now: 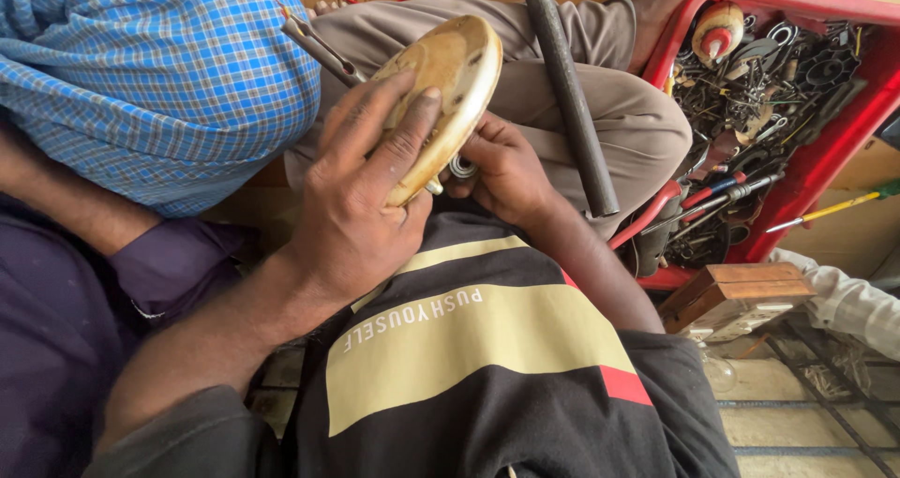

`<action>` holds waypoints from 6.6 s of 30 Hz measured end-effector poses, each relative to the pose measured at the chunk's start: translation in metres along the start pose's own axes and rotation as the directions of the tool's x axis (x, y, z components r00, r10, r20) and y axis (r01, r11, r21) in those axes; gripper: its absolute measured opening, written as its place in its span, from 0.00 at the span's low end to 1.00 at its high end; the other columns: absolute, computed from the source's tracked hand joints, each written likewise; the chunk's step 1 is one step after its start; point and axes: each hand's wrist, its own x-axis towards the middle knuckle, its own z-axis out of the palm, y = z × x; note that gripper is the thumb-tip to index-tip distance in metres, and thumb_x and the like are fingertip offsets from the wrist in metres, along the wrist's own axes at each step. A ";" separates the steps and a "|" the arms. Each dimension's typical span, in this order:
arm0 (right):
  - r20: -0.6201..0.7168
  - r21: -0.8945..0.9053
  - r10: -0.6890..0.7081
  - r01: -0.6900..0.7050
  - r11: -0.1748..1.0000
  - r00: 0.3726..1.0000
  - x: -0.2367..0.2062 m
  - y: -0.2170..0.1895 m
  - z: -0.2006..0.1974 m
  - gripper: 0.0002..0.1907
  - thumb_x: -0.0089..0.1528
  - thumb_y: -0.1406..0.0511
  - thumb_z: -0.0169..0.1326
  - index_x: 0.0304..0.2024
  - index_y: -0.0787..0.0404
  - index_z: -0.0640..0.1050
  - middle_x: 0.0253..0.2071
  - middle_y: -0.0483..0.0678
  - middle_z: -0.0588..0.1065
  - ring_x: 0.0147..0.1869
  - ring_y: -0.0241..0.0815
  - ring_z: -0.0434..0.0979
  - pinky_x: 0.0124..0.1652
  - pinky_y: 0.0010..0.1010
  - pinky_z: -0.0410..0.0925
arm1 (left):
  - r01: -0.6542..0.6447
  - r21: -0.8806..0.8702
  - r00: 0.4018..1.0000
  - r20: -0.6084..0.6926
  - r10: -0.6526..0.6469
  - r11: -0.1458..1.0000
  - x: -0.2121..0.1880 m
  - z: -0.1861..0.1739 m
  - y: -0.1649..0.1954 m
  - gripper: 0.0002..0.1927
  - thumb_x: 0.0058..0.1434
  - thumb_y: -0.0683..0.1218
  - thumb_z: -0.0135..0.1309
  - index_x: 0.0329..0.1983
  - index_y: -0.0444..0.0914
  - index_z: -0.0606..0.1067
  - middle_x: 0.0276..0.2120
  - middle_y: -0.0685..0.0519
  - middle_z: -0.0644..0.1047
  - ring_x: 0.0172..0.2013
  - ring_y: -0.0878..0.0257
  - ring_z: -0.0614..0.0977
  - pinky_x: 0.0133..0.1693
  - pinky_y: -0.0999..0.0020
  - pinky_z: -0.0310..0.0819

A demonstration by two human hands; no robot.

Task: The person sits on the floor repairing a ceiling fan motor. They handle the copper-wound stator, hammer a punch to seat parts, use a screwdriver on the housing, fit the bearing and shaft into the fan cover, and press the cover onto the motor housing.

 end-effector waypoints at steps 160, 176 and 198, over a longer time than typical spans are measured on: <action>0.059 -0.689 -0.488 0.389 0.611 0.871 0.004 -0.017 0.015 0.16 0.62 0.75 0.69 0.35 0.64 0.71 0.36 0.41 0.73 0.38 0.29 0.66 0.39 0.26 0.65 | 0.027 -0.055 0.996 0.085 -0.022 0.998 0.060 -0.019 -0.007 0.33 0.52 0.32 0.60 0.64 0.25 0.67 0.54 0.35 0.73 0.52 0.36 0.79 0.52 0.51 0.76; -0.225 -0.468 -0.475 0.334 0.819 0.851 -0.003 -0.026 0.007 0.08 0.63 0.71 0.61 0.43 0.63 0.76 0.36 0.42 0.76 0.36 0.30 0.73 0.37 0.23 0.69 | 0.120 -0.011 0.982 0.150 -0.117 0.993 0.064 -0.018 -0.005 0.35 0.52 0.35 0.62 0.65 0.26 0.66 0.54 0.35 0.74 0.47 0.37 0.81 0.47 0.51 0.77; 0.271 -0.921 -0.883 0.369 -0.122 0.385 0.070 -0.193 0.088 0.23 0.56 0.62 0.74 0.49 0.63 0.80 0.43 0.48 0.78 0.46 0.42 0.80 0.48 0.33 0.74 | 0.137 0.043 0.984 0.109 -0.141 0.990 0.054 -0.009 -0.006 0.33 0.49 0.35 0.59 0.61 0.26 0.70 0.53 0.33 0.75 0.51 0.34 0.79 0.51 0.49 0.75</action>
